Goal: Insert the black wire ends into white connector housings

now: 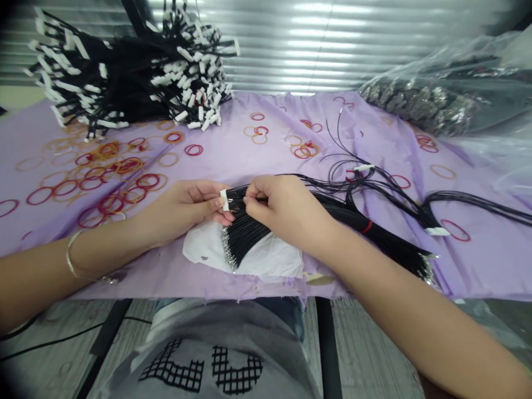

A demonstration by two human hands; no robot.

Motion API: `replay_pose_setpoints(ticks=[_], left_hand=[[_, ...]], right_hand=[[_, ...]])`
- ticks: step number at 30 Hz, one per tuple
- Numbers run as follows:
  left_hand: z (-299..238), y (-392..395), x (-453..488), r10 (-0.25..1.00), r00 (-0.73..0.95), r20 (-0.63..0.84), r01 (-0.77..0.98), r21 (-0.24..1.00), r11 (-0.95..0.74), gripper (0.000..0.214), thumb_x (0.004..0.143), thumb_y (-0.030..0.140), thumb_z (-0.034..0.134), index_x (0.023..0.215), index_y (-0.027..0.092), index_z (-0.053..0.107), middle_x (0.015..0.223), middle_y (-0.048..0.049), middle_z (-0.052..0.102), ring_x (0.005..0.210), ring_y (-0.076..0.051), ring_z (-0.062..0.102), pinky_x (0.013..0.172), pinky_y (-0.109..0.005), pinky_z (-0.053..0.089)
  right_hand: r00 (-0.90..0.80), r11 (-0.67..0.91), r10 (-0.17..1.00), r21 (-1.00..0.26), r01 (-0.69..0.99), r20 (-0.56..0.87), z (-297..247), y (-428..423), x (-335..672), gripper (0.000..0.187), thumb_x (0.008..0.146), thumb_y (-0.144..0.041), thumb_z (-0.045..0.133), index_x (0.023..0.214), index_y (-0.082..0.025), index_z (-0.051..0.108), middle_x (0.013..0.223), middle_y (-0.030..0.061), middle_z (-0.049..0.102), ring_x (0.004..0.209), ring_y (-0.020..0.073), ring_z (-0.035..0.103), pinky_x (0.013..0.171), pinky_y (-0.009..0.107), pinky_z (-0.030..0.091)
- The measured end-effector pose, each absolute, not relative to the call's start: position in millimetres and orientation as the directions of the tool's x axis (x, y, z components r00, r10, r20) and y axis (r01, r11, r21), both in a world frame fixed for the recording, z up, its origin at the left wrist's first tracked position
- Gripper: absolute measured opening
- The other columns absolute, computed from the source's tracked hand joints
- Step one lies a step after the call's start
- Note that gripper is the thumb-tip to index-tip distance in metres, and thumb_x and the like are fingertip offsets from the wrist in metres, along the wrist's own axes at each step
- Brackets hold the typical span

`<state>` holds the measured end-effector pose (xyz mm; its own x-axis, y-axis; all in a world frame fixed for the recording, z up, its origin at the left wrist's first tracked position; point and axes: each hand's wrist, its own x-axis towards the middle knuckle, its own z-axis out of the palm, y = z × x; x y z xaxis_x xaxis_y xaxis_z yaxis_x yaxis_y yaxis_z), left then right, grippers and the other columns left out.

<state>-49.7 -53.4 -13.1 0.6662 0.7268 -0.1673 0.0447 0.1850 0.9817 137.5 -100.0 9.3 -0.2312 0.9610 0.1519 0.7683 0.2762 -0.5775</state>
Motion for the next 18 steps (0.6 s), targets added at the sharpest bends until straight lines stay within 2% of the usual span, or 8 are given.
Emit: replay_pose_setpoints(ticks=[18], left_hand=[[-14.6, -52.2, -51.8, 0.692, 0.707, -0.141, 0.068, 0.989, 0.132, 0.018, 0.082, 0.016, 0.055, 0.097, 0.010, 0.064, 0.078, -0.0022, 0.067, 0.072, -0.007, 0.063, 0.071, -0.018, 0.053]], right_hand=[[-0.228, 0.252, 0.966, -0.637, 0.729, 0.122, 7.5, -98.8, 136.0, 0.014, 0.077, -0.021, 0.052, 0.070, -0.013, 0.062, 0.059, -0.0026, 0.056, 0.052, 0.0053, 0.044, 0.052, 0.020, 0.031]])
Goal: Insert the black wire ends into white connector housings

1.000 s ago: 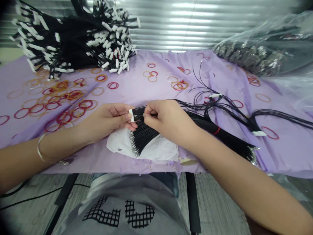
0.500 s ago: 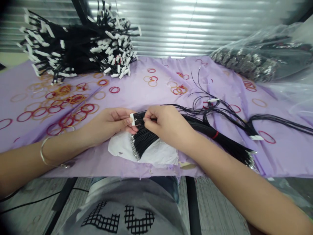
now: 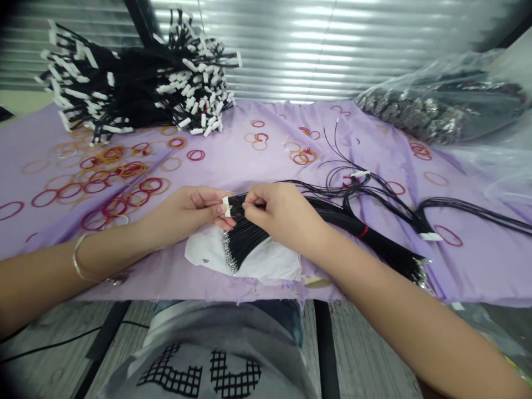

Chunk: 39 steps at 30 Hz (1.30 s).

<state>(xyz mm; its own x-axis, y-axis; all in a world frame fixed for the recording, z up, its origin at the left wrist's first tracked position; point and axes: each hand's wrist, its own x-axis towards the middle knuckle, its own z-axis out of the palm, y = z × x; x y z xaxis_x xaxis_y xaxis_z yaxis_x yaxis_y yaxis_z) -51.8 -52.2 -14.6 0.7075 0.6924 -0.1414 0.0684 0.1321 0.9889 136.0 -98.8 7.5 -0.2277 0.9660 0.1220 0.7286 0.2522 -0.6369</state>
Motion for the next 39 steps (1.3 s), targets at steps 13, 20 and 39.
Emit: replay_pose_setpoints(ticks=[13, 20, 39], left_hand=[[-12.7, -54.4, -52.7, 0.696, 0.700, -0.162, 0.093, 0.986, 0.136, 0.015, 0.079, 0.017, 0.059, 0.092, 0.010, 0.066, 0.078, -0.0037, 0.067, 0.071, -0.008, 0.064, 0.073, -0.020, 0.053], [-13.1, -54.3, -47.2, 0.751, 0.637, -0.177, -0.006, 0.972, 0.234, 0.012, 0.082, 0.014, 0.056, 0.092, 0.009, 0.060, 0.077, -0.0025, 0.065, 0.069, -0.007, 0.063, 0.070, -0.017, 0.051], [-13.9, -51.2, -48.0, 0.741, 0.633, -0.222, -0.059, 0.941, 0.332, 0.008, 0.082, 0.014, 0.053, 0.087, 0.010, 0.058, 0.076, -0.0011, 0.062, 0.068, -0.006, 0.060, 0.071, -0.018, 0.049]], right_hand=[[-0.293, 0.347, 0.936, -0.639, 0.686, 0.195, -4.8, -95.3, 133.9, 0.016, 0.080, -0.022, 0.051, 0.076, -0.012, 0.064, 0.065, 0.0004, 0.058, 0.057, 0.0078, 0.047, 0.055, 0.021, 0.032], [-0.306, 0.490, 0.846, -0.411, 0.769, 0.436, 5.2, -99.4, 138.7, 0.014, 0.080, -0.020, 0.054, 0.087, -0.013, 0.064, 0.086, 0.0071, 0.056, 0.078, 0.0137, 0.051, 0.071, 0.025, 0.040], [-0.439, 0.423, 0.888, -0.620, 0.661, 0.138, 15.7, -105.3, 140.0, 0.011, 0.081, -0.015, 0.050, 0.083, -0.017, 0.060, 0.076, -0.0021, 0.058, 0.066, 0.0070, 0.049, 0.062, 0.020, 0.036]])
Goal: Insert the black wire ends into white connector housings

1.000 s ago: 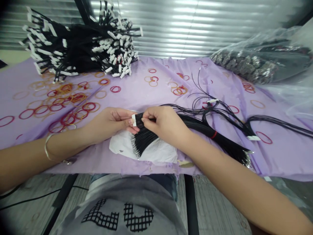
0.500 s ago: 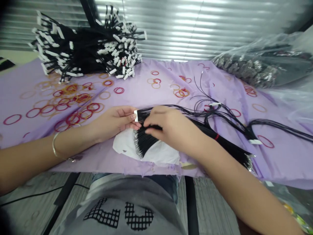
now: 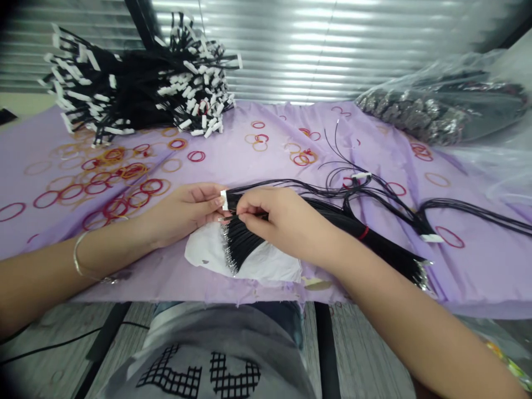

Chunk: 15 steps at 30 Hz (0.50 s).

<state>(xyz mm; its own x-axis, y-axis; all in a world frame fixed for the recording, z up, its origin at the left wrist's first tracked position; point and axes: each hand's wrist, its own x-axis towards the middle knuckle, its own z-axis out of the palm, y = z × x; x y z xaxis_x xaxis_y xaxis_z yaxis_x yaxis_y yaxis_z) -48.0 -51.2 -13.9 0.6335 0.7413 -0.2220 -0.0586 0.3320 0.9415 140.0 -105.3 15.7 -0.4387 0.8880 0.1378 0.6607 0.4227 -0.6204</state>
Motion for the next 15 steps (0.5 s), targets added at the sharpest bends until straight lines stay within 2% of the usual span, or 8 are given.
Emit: replay_pose_setpoints(ticks=[8, 15], left_hand=[[-10.9, -51.1, -51.1, 0.709, 0.680, -0.187, -0.017, 0.963, 0.270, 0.008, 0.082, 0.015, 0.055, 0.087, 0.009, 0.057, 0.072, -0.0020, 0.062, 0.067, -0.007, 0.061, 0.068, -0.019, 0.051], [-12.4, -50.9, -51.4, 0.703, 0.685, -0.192, -0.019, 0.960, 0.281, 0.010, 0.080, 0.015, 0.058, 0.088, 0.009, 0.058, 0.072, -0.0026, 0.064, 0.067, -0.008, 0.063, 0.069, -0.021, 0.052]], right_hand=[[-0.219, 0.202, 0.974, -0.678, 0.706, 0.063, 16.7, -103.8, 135.2, 0.012, 0.074, -0.020, 0.050, 0.067, -0.014, 0.058, 0.057, -0.0029, 0.052, 0.051, 0.0057, 0.040, 0.050, 0.021, 0.029], [-0.205, 0.214, 0.974, -0.664, 0.717, 0.093, 14.4, -102.3, 136.5, 0.016, 0.075, -0.023, 0.050, 0.068, -0.013, 0.060, 0.057, -0.0016, 0.055, 0.050, 0.0067, 0.043, 0.051, 0.021, 0.030]])
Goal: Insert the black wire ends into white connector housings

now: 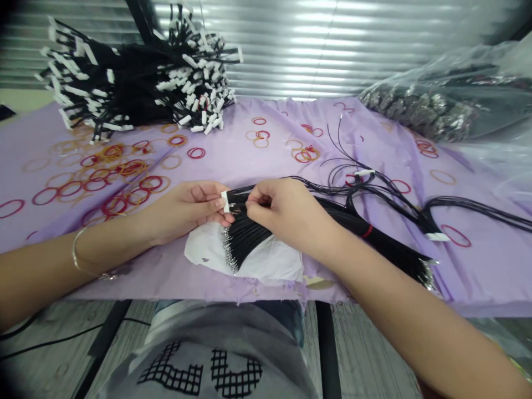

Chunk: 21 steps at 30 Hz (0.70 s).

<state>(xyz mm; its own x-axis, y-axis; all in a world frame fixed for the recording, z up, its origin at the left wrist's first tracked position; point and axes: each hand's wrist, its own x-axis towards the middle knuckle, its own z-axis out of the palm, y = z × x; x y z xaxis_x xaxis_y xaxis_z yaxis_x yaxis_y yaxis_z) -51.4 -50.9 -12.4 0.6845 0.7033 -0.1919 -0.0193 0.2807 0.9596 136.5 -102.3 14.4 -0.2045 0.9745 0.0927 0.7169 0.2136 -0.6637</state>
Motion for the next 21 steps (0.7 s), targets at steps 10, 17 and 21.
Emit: replay_pose_setpoints(ticks=[10, 17, 21], left_hand=[[-11.1, -51.8, -51.9, 0.711, 0.678, -0.185, 0.012, 0.971, 0.240, 0.015, 0.080, 0.018, 0.060, 0.092, 0.009, 0.060, 0.076, -0.0041, 0.065, 0.068, -0.008, 0.063, 0.068, -0.018, 0.052], [-12.7, -51.5, -52.0, 0.713, 0.675, -0.190, 0.031, 0.973, 0.230, 0.016, 0.079, 0.018, 0.062, 0.092, 0.009, 0.062, 0.077, -0.0046, 0.067, 0.069, -0.008, 0.064, 0.068, -0.017, 0.053], [-16.2, -50.1, -52.8, 0.705, 0.685, -0.182, 0.023, 0.973, 0.228, 0.019, 0.079, 0.019, 0.062, 0.094, 0.009, 0.063, 0.082, -0.0053, 0.068, 0.073, -0.008, 0.065, 0.072, -0.018, 0.053]], right_hand=[[-0.243, 0.239, 0.967, -0.620, 0.747, 0.080, 14.5, -101.5, 138.7, 0.015, 0.076, -0.022, 0.050, 0.069, -0.014, 0.061, 0.058, -0.0019, 0.055, 0.050, 0.0059, 0.043, 0.052, 0.022, 0.030], [-0.243, 0.248, 0.966, -0.606, 0.756, 0.091, 11.7, -100.1, 135.7, 0.014, 0.076, -0.020, 0.051, 0.068, -0.014, 0.061, 0.059, -0.0029, 0.056, 0.051, 0.0054, 0.044, 0.053, 0.021, 0.030], [-0.256, 0.260, 0.961, -0.633, 0.729, 0.100, 8.8, -98.8, 136.2, 0.013, 0.075, -0.018, 0.052, 0.069, -0.014, 0.062, 0.059, -0.0036, 0.056, 0.051, 0.0047, 0.043, 0.052, 0.020, 0.031]])
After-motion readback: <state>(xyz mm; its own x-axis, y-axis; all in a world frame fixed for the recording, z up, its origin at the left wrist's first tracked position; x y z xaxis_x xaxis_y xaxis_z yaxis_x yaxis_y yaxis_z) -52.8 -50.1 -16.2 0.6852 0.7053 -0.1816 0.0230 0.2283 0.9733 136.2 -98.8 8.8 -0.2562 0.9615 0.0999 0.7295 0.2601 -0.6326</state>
